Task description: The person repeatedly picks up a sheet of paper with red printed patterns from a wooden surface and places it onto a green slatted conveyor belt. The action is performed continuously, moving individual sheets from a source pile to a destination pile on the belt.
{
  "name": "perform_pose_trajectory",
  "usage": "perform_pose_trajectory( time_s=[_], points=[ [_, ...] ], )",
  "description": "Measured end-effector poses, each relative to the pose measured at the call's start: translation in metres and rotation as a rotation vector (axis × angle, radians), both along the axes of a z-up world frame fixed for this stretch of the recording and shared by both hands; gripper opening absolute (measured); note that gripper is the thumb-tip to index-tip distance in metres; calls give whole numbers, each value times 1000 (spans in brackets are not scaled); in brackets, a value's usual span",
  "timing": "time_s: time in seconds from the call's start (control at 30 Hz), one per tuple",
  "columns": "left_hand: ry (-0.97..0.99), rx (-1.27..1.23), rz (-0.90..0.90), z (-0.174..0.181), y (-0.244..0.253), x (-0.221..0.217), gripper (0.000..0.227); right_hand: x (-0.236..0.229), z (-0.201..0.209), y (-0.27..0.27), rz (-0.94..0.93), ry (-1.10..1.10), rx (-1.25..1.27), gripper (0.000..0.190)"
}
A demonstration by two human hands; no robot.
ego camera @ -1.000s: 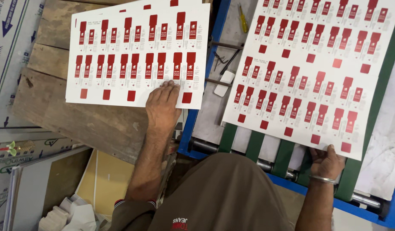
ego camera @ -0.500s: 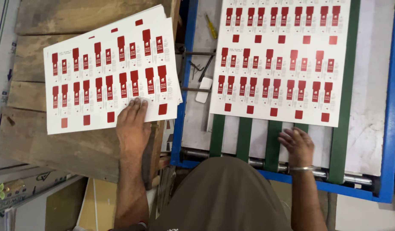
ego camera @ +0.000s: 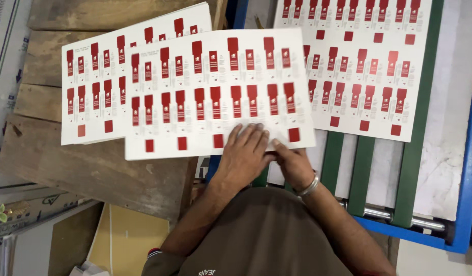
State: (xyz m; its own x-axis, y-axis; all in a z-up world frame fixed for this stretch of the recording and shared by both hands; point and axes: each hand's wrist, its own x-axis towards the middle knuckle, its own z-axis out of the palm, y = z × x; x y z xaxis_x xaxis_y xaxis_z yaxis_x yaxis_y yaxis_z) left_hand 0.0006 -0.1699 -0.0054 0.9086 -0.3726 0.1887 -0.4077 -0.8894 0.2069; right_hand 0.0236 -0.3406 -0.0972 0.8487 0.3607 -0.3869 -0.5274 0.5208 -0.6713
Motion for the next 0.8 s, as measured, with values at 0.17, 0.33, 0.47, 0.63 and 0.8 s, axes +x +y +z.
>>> perform_pose_trajectory(
  time_s=[0.17,0.33,0.47,0.63,0.8],
  points=[
    [41,93,119,3,43,-1,71,17,-22,-65,-447,-60,-88,45],
    [-50,175,278,10,109,1,80,19,-55,-160,-759,-116,-216,44],
    [-82,183,329,10,136,9,68,-1,-85,-217,-905,-59,-292,43],
    [-168,140,328,5,138,6,48,-45,-119,-244,-918,-7,-417,35],
    [-277,110,335,7,134,4,34,-84,-122,-225,-876,62,-481,39]
  ],
)
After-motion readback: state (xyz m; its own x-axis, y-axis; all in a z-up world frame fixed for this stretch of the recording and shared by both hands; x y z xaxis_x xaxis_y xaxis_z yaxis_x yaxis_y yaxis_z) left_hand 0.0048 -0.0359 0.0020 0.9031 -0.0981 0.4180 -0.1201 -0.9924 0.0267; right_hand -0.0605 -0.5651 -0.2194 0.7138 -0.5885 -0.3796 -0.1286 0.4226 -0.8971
